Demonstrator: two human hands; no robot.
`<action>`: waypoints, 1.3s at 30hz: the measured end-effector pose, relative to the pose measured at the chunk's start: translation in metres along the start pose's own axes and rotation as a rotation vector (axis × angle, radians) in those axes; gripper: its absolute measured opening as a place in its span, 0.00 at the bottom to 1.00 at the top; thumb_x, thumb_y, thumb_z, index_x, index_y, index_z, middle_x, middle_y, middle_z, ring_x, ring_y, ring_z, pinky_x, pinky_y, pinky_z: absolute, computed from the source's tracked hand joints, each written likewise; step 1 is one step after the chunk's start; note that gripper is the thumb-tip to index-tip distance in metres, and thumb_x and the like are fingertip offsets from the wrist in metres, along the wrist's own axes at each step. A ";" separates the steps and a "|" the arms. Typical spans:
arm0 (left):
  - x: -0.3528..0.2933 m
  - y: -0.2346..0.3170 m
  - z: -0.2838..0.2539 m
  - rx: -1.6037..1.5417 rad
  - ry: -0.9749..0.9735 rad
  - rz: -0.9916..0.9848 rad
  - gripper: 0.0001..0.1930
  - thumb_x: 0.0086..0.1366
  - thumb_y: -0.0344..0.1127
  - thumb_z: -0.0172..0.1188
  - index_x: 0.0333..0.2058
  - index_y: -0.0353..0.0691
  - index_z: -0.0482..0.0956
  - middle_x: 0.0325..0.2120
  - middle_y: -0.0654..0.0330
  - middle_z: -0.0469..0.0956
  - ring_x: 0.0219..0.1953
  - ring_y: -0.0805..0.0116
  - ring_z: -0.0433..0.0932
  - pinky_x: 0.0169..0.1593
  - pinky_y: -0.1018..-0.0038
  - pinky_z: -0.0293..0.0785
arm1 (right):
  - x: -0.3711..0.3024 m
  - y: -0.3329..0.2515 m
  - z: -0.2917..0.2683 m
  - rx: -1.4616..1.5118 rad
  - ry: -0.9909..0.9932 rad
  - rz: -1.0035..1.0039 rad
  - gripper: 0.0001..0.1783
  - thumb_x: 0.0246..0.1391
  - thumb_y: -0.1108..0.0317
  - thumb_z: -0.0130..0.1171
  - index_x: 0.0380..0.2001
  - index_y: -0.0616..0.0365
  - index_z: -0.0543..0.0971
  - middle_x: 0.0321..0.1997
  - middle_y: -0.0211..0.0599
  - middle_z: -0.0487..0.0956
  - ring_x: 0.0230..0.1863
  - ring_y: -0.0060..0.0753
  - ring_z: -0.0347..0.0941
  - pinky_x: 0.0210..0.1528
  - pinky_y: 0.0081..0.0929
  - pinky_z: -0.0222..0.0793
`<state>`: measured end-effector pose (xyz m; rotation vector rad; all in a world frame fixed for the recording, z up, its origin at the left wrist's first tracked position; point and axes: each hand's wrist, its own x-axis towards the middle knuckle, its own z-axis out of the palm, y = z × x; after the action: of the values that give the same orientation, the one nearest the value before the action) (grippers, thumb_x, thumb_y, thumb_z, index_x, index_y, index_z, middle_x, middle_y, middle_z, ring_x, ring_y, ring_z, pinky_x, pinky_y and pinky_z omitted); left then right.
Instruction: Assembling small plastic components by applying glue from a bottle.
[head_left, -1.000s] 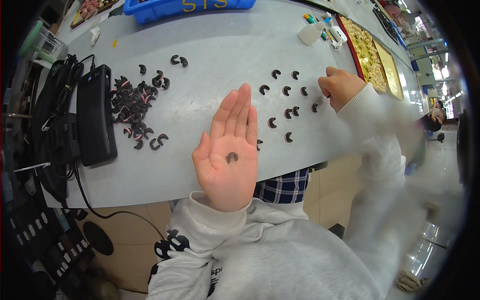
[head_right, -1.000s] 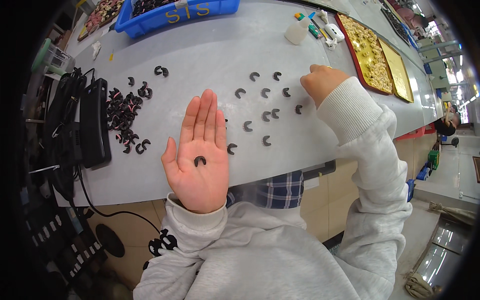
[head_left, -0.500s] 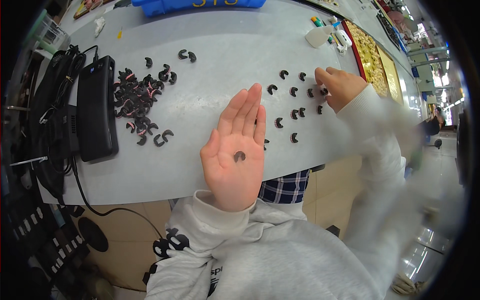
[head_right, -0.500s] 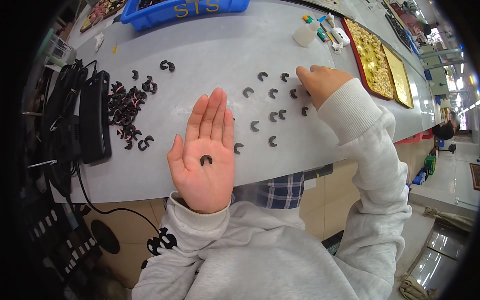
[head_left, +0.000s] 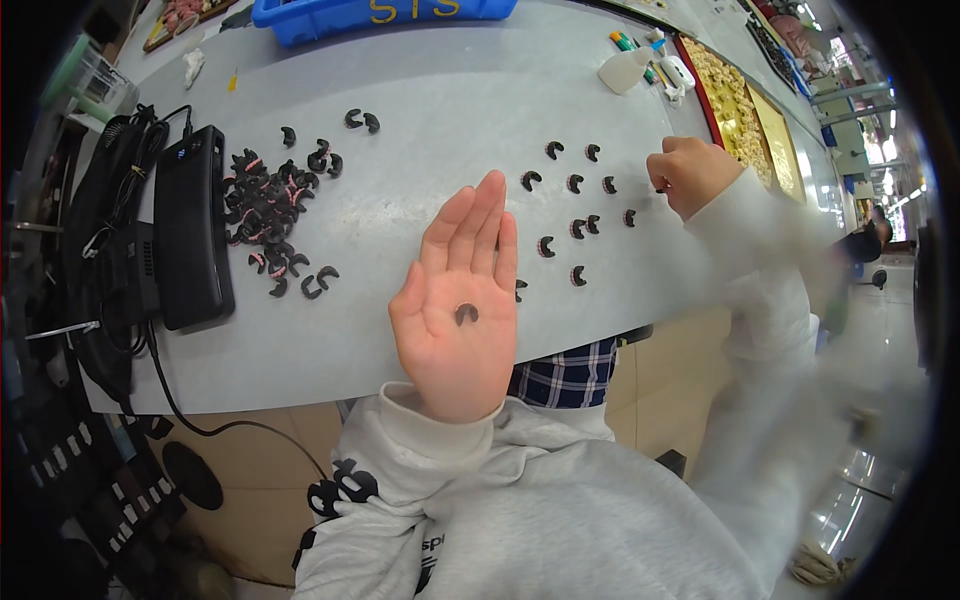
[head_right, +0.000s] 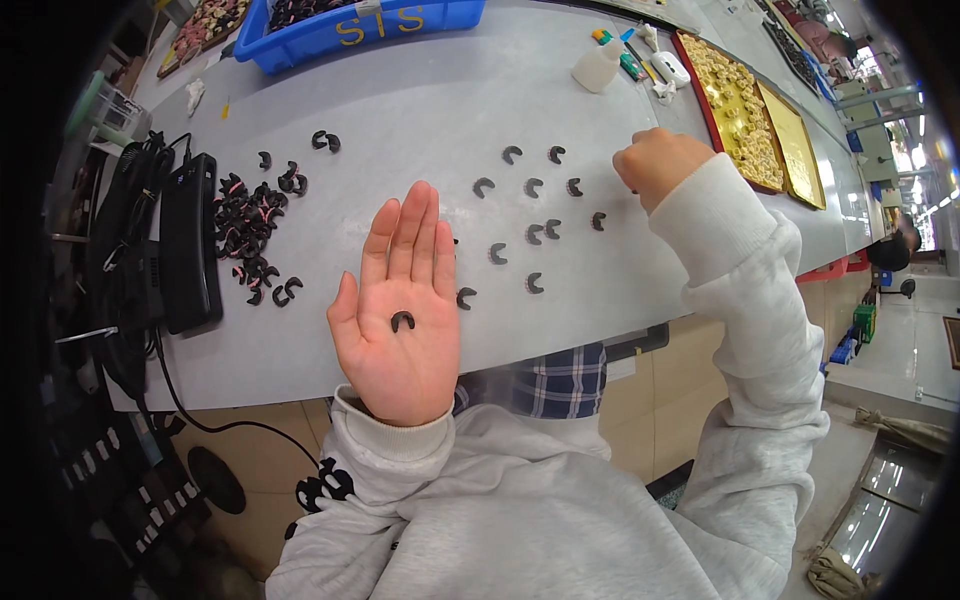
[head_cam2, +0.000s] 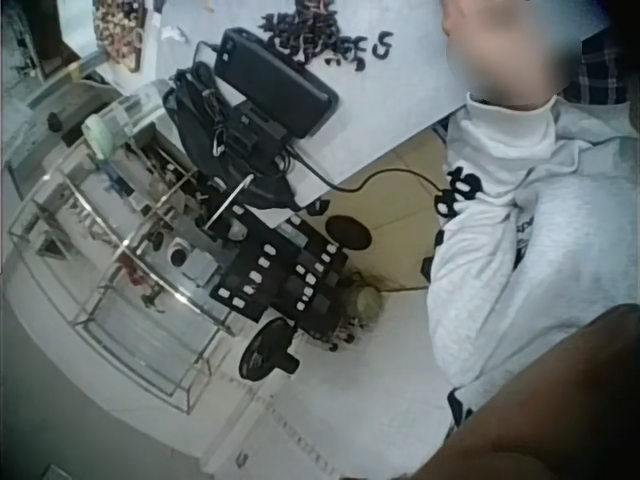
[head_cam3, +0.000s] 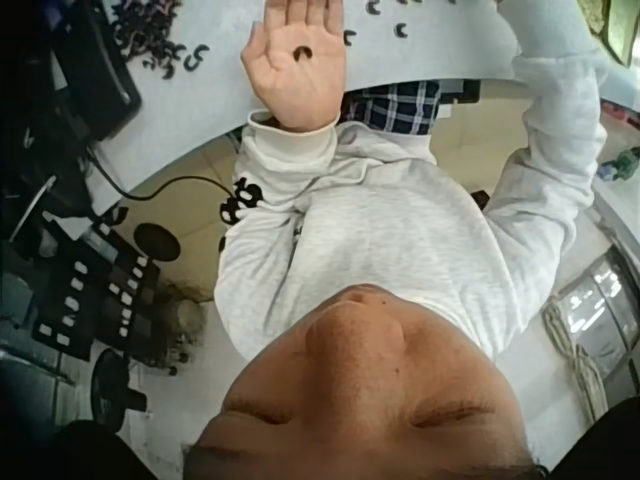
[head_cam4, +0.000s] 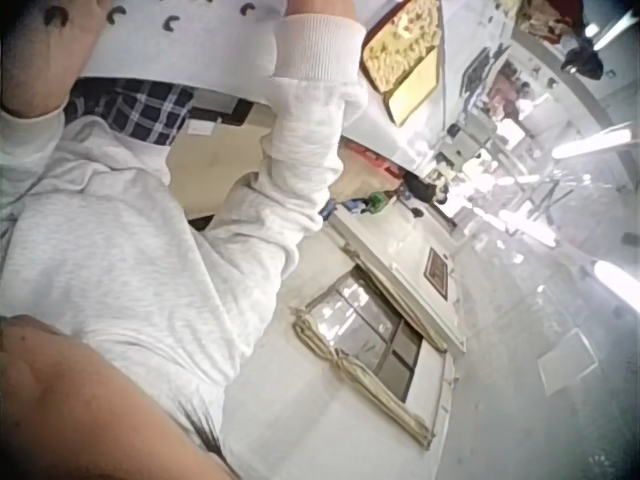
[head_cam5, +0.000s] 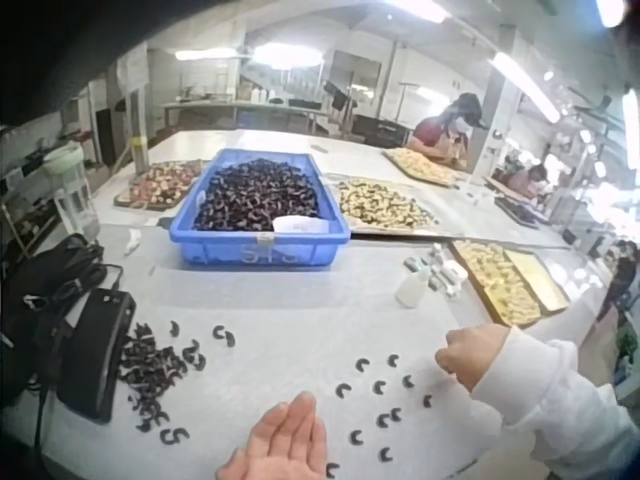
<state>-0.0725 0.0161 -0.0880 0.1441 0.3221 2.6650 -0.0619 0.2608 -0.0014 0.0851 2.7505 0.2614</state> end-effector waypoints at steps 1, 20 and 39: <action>0.000 0.000 0.001 -0.001 -0.002 -0.002 0.29 0.68 0.46 0.36 0.60 0.30 0.57 0.64 0.44 0.52 0.69 0.56 0.46 0.72 0.64 0.40 | 0.001 -0.006 -0.002 -0.144 -0.034 0.043 0.07 0.42 0.80 0.59 0.27 0.58 0.75 0.34 0.39 0.74 0.34 0.45 0.75 0.34 0.35 0.74; 0.000 0.002 0.000 0.020 0.007 -0.026 0.29 0.67 0.45 0.35 0.60 0.32 0.58 0.63 0.46 0.55 0.69 0.59 0.48 0.71 0.65 0.40 | 0.015 -0.029 -0.009 -0.170 0.028 -0.014 0.14 0.42 0.82 0.58 0.34 0.55 0.71 0.33 0.37 0.75 0.33 0.46 0.76 0.34 0.38 0.73; 0.000 0.000 -0.002 0.015 -0.009 -0.023 0.27 0.67 0.42 0.38 0.59 0.30 0.58 0.64 0.44 0.53 0.69 0.56 0.47 0.72 0.64 0.40 | 0.021 -0.024 -0.002 -0.348 -0.133 0.025 0.07 0.40 0.82 0.56 0.26 0.61 0.77 0.38 0.40 0.73 0.36 0.45 0.76 0.37 0.36 0.75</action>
<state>-0.0731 0.0152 -0.0900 0.1555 0.3390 2.6394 -0.0825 0.2388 -0.0112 0.0421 2.5325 0.7083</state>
